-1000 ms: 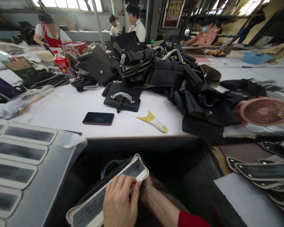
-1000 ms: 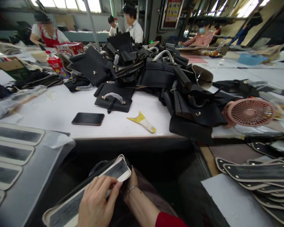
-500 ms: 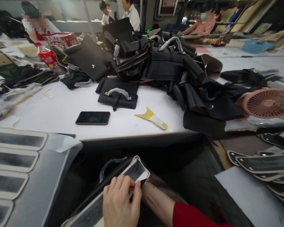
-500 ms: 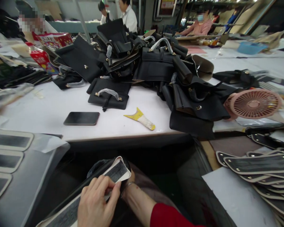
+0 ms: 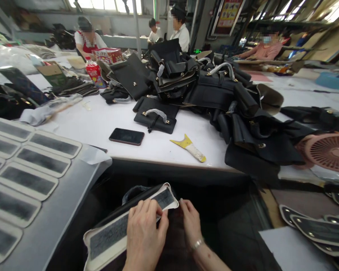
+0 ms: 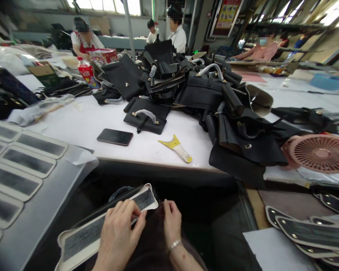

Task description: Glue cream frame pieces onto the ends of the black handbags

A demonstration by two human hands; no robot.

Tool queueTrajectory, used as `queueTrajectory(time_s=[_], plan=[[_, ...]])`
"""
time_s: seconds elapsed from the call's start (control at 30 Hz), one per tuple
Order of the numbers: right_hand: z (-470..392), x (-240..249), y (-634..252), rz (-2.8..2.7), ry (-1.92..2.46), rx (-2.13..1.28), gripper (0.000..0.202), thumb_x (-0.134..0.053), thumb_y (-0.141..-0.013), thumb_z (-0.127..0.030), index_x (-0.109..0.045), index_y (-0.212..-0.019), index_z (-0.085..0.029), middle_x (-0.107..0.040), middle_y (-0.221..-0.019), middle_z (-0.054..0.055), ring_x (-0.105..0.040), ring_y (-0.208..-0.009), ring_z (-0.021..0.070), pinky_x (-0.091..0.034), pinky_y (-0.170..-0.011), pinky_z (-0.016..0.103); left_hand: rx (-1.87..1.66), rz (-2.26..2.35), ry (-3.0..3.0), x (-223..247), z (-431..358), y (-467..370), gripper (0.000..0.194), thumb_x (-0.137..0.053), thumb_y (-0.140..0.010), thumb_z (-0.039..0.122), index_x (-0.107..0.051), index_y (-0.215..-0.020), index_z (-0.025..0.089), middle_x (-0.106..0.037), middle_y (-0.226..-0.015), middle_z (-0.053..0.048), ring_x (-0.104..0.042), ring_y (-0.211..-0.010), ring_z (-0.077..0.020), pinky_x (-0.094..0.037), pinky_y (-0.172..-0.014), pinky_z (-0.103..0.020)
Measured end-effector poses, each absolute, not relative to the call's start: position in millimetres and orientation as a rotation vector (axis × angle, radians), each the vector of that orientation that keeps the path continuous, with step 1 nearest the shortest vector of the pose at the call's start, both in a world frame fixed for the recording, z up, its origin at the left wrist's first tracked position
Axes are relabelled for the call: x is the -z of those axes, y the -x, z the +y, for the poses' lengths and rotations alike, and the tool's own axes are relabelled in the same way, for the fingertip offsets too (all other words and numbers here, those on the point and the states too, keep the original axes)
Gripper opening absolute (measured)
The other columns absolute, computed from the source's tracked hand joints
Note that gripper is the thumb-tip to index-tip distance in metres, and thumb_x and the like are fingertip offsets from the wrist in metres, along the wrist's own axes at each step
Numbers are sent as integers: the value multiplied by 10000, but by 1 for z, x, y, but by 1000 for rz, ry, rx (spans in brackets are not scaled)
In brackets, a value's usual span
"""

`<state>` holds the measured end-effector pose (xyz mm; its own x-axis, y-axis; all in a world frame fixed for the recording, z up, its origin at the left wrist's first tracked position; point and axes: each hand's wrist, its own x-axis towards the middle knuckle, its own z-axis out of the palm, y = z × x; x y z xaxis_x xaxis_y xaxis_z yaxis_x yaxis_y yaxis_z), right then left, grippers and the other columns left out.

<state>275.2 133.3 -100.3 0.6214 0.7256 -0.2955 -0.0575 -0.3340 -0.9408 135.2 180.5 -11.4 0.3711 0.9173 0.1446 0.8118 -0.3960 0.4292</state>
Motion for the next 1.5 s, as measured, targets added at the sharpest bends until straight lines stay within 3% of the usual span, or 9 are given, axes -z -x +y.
queueTrajectory(time_s=[0.1, 0.2, 0.37, 0.57, 1.23, 1.33, 1.43, 1.5], plan=[[109, 76, -287, -1045, 1606, -695, 173, -587, -926, -306, -697, -976, -183, -703, -925, 45, -681, -874, 189, -574, -758, 261, -561, 1574, -2280, 7, 175, -138, 176, -560, -879, 166, -515, -716, 215, -559, -701, 12, -530, -719, -209, -312, -704, -359], [93, 55, -287, -1678, 1366, -310, 361, -514, -916, -93, -608, -1254, -174, -641, -1226, 104, -618, -1137, 208, -539, -950, 288, -598, 1584, -2264, 5, 170, -140, 154, -554, -885, 145, -540, -747, 211, -570, -732, 6, -531, -751, -219, -326, -737, -370], [102, 54, -271, -1980, 1369, 109, 464, -431, -875, -9, -555, -1321, -50, -609, -1305, 155, -490, -1301, 259, -460, -1056, 394, -599, 1597, -2307, 8, 162, -135, 185, -497, -917, 139, -571, -769, 220, -602, -768, -8, -534, -777, -235, -320, -747, -383], [104, 60, -257, -2017, 1450, 195, 447, -434, -862, -9, -579, -1285, -26, -607, -1314, 160, -458, -1329, 273, -399, -1091, 429, -691, 1598, -2310, 14, 153, -112, 140, -515, -934, 191, -589, -820, 223, -619, -775, -2, -540, -757, -220, -310, -712, -367], [106, 49, -194, -2052, 1231, 82, 415, -453, -824, -27, -633, -1199, -31, -693, -1145, 158, -562, -1214, 265, -532, -998, 418, -726, 1735, -2238, 13, 135, -50, 86, -563, -898, 214, -589, -816, 221, -645, -789, -5, -574, -776, -210, -339, -763, -391], [105, 49, -187, -2072, 1208, 72, 406, -449, -840, -43, -633, -1202, -35, -692, -1153, 158, -561, -1216, 266, -541, -985, 423, -809, 1778, -2245, 18, 129, -40, 23, -597, -878, 208, -603, -882, 230, -668, -894, -26, -596, -863, -231, -361, -825, -422], [105, 48, -181, -2094, 1183, 74, 389, -459, -848, -53, -639, -1193, -30, -695, -1153, 158, -565, -1207, 269, -547, -969, 421, -1069, 1777, -2168, 35, 118, -25, 175, -628, -858, 187, -603, -1020, 249, -651, -1022, -51, -589, -1001, -252, -367, -972, -485], [106, 47, -177, -2111, 1168, 86, 378, -483, -849, -62, -641, -1190, -29, -700, -1147, 152, -575, -1191, 266, -549, -962, 408, -1313, 1849, -1767, 55, 109, -14, 203, -615, -877, 235, -582, -1077, 251, -619, -1098, -65, -568, -1091, -253, -362, -1051, -504]])
